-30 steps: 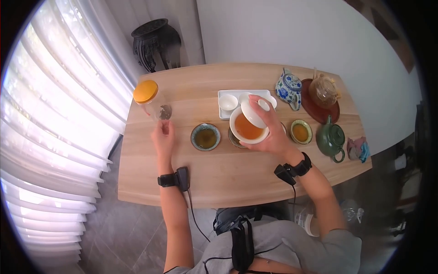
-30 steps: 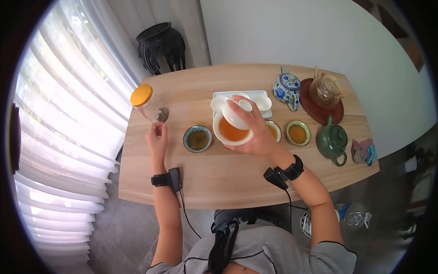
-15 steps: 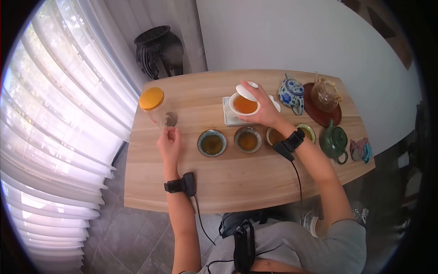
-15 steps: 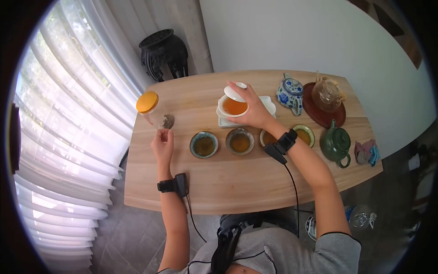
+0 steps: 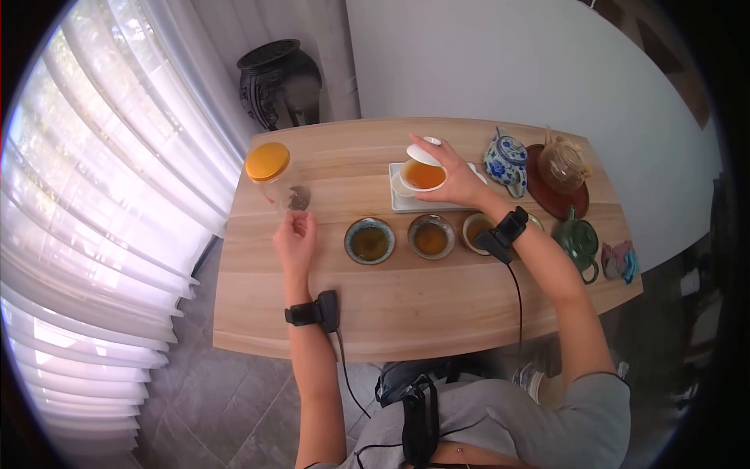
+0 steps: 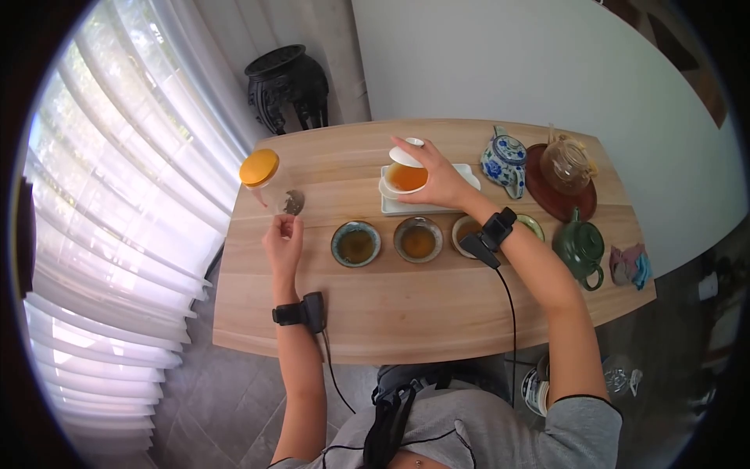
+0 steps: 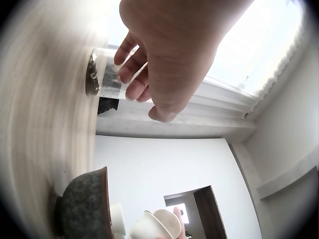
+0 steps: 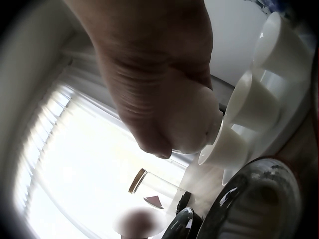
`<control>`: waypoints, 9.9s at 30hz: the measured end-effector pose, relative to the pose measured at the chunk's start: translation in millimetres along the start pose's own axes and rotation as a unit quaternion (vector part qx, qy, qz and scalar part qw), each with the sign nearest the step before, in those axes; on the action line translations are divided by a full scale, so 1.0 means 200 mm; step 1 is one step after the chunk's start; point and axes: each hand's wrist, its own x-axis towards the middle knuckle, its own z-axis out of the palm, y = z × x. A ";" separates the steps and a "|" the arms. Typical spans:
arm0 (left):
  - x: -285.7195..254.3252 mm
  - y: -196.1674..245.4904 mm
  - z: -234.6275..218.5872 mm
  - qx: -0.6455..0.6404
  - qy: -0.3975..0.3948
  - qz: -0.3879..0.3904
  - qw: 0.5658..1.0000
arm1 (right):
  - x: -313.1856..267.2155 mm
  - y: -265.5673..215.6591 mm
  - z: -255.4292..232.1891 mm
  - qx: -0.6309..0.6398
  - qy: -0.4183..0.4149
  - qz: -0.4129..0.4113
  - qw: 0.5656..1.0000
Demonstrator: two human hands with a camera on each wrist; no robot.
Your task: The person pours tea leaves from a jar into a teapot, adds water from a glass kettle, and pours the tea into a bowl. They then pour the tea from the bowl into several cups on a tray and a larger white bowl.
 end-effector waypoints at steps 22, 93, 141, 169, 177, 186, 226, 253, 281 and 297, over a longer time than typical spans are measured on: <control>0.01 0.00 -0.01 -0.002 0.003 0.000 1.000 | 0.09 0.05 -0.06 -0.014 -0.084 0.069 0.994; 0.00 0.00 0.00 0.025 0.005 0.014 1.000 | 0.01 0.04 -0.42 -0.106 -0.155 0.086 0.978; 0.00 -0.03 0.01 0.033 -0.005 0.026 0.999 | -0.28 0.11 -0.54 -0.141 -0.103 0.116 0.978; 0.01 -0.01 0.00 0.042 -0.002 0.025 0.999 | -0.02 -0.11 -0.61 -0.403 -0.219 0.035 0.888; 0.01 0.01 -0.01 0.036 -0.003 0.022 0.999 | -0.12 0.04 -0.45 -0.470 -0.190 -0.113 0.854; 0.01 0.03 -0.01 0.036 -0.010 0.017 0.999 | -0.14 0.12 -0.35 -0.549 -0.134 -0.219 0.796; -0.76 0.64 0.22 -0.044 -0.424 -0.128 0.895 | -1.00 -0.41 0.26 -0.062 0.081 0.031 0.994; -0.77 0.61 0.22 0.016 -0.346 -0.011 0.938 | -1.01 -0.45 0.25 -0.184 -0.022 0.064 0.981; -0.73 0.55 0.12 0.070 -0.296 -0.068 0.950 | -1.04 -0.47 -0.04 -0.093 -0.002 0.056 0.994; -0.48 0.20 -0.33 0.109 -0.212 -0.168 0.956 | -1.09 -0.26 -0.32 0.320 0.354 0.272 0.836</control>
